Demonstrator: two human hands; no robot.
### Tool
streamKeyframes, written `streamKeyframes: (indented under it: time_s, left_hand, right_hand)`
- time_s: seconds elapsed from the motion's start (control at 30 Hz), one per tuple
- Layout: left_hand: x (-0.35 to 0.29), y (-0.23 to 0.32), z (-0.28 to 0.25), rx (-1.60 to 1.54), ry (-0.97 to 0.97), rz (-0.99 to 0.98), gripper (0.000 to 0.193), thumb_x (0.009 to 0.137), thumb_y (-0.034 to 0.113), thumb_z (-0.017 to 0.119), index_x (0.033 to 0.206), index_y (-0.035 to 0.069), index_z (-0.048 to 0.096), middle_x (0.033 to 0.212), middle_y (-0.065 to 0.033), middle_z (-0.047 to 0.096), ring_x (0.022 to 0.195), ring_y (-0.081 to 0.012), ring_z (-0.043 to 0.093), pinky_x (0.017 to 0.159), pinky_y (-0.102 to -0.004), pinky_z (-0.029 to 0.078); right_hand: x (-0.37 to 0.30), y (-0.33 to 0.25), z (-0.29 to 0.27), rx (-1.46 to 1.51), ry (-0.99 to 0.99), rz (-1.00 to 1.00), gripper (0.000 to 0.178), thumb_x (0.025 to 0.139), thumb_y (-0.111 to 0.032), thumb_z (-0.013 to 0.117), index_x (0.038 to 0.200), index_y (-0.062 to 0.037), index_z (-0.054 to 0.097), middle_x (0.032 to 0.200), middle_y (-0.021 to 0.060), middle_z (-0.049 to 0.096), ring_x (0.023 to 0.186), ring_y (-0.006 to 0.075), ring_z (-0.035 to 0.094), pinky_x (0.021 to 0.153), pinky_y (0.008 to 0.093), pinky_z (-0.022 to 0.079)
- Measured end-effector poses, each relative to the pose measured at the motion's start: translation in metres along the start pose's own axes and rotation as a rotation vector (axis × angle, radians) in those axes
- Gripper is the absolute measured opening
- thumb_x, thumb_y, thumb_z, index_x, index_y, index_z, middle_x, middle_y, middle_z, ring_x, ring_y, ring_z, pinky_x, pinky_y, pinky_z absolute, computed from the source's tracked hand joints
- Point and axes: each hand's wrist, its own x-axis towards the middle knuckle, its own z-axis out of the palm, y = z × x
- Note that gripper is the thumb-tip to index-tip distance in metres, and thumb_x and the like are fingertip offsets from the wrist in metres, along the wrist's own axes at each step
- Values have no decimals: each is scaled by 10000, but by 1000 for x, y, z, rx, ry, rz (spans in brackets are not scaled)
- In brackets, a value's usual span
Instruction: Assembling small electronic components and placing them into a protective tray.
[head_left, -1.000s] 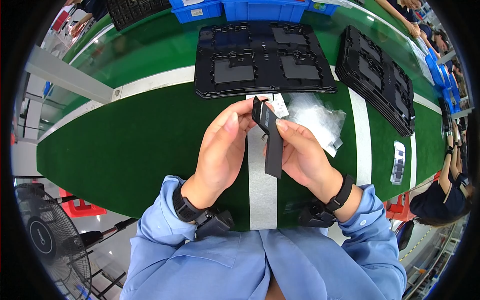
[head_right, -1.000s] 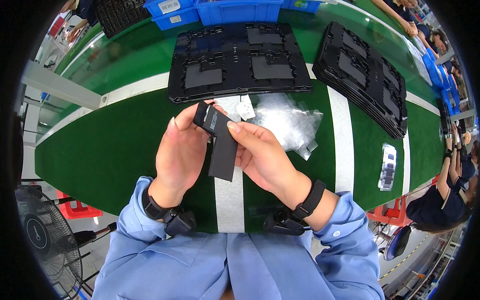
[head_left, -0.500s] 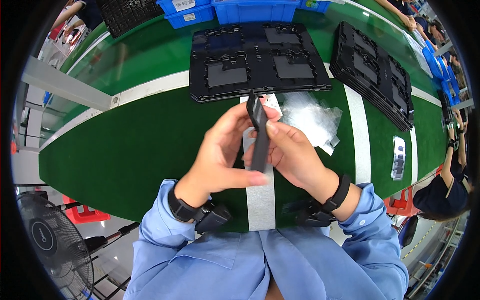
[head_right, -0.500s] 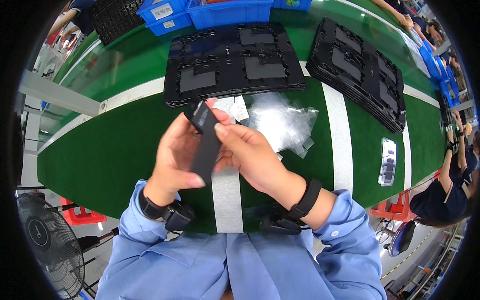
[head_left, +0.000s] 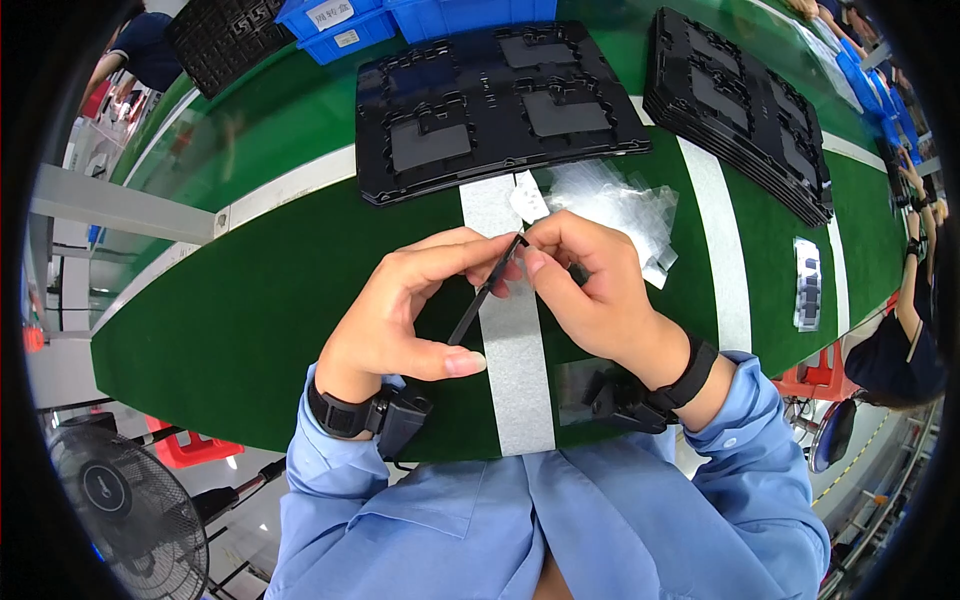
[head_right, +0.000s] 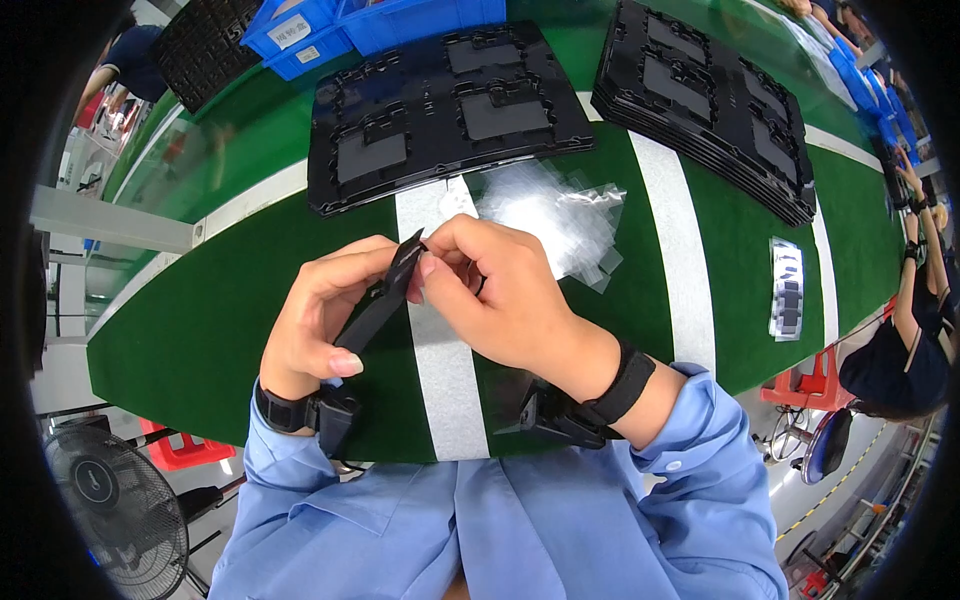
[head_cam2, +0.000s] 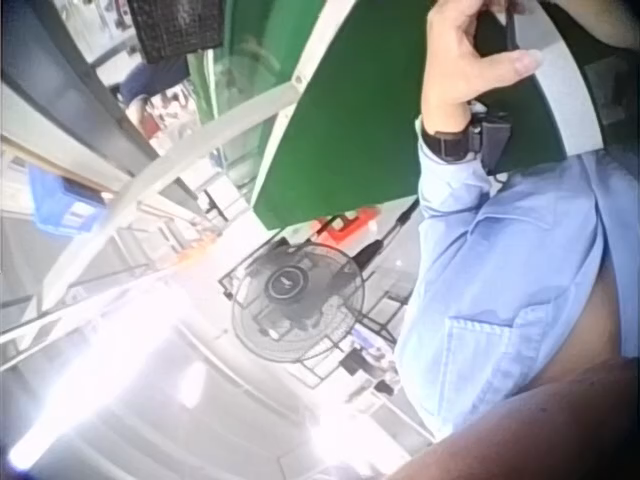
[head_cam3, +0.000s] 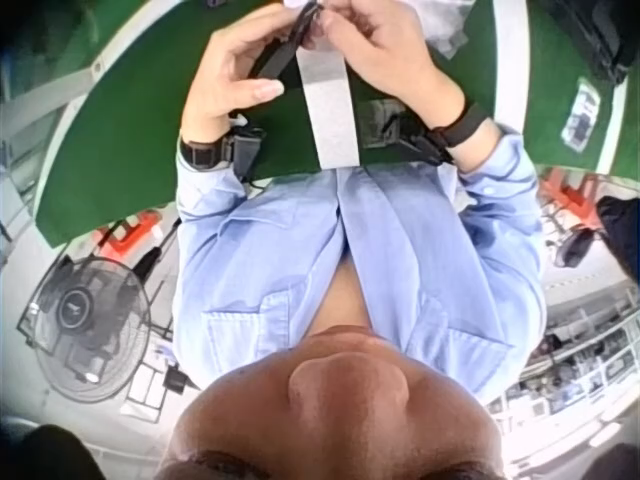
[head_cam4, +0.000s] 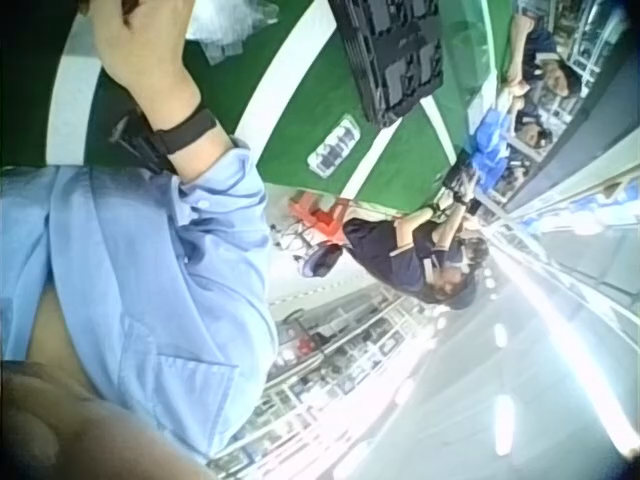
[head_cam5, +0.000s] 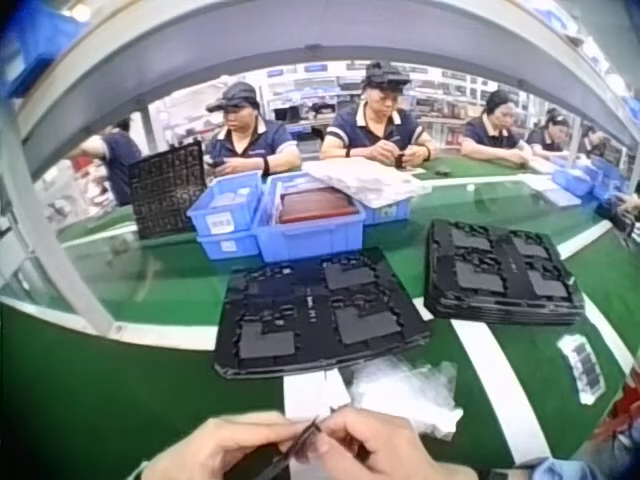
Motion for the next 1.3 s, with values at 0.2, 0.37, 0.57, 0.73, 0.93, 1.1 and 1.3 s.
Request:
streamKeyframes:
  time_s: [0.2, 0.37, 0.57, 0.73, 0.93, 1.1, 1.3]
  left_hand:
    - [1, 1, 2, 25, 8, -13, 771, 510, 239, 724, 1177, -67, 488, 951, -119, 551, 823, -186, 492, 775, -300, 402]
    - [0, 1, 1, 64, -9, 6, 768, 503, 243, 726, 1165, -72, 495, 932, -117, 544, 819, -188, 496, 779, -302, 403]
    - [1, 1, 11, -77, 59, -44, 725, 532, 170, 742, 1172, -59, 488, 981, -121, 552, 914, -198, 532, 846, -314, 410]
    - [0, -3, 11, -55, 62, -55, 690, 524, 105, 779, 1139, -51, 507, 1022, -116, 543, 919, -188, 544, 845, -309, 427]
    - [2, -6, 13, 92, 87, -6, 701, 503, 124, 803, 1124, -43, 526, 1003, -111, 551, 894, -179, 542, 823, -295, 433]
    - [2, -7, 13, 200, 81, 4, 716, 509, 125, 804, 1141, -42, 515, 1021, -114, 549, 905, -182, 539, 829, -302, 431]
    - [7, -6, 25, -288, 251, 117, 1007, 558, 91, 785, 1366, 7, 190, 1280, -189, 412, 1197, -275, 411, 1016, -392, 279]
  right_hand:
    - [0, -6, -1, -47, 9, 17, 82, 809, -51, 553, 769, 20, 542, 677, 67, 628, 523, 62, 542, 470, 197, 417]
    - [1, -9, 0, -98, 6, 47, 92, 788, -47, 563, 729, 20, 543, 669, 74, 628, 519, 61, 543, 466, 204, 421]
    - [1, -1, 1, -178, 97, -60, 91, 754, -41, 582, 690, 8, 539, 592, 72, 580, 481, 91, 532, 441, 221, 405]
    - [2, -3, 0, -281, 96, -86, 74, 715, -36, 596, 685, 0, 539, 562, 87, 542, 472, 155, 533, 438, 262, 408]
    - [3, -2, -2, -380, 0, -32, 87, 740, -39, 549, 700, -4, 480, 603, 121, 542, 532, 279, 542, 487, 344, 423]
    - [5, -5, -10, -423, -94, -110, 48, 777, -48, 474, 756, -5, 467, 646, 145, 539, 598, 315, 535, 546, 374, 422]
    - [9, -1, -14, 85, 139, 141, 164, 886, -153, 422, 887, -25, 524, 720, 44, 543, 618, 137, 513, 550, 242, 409]
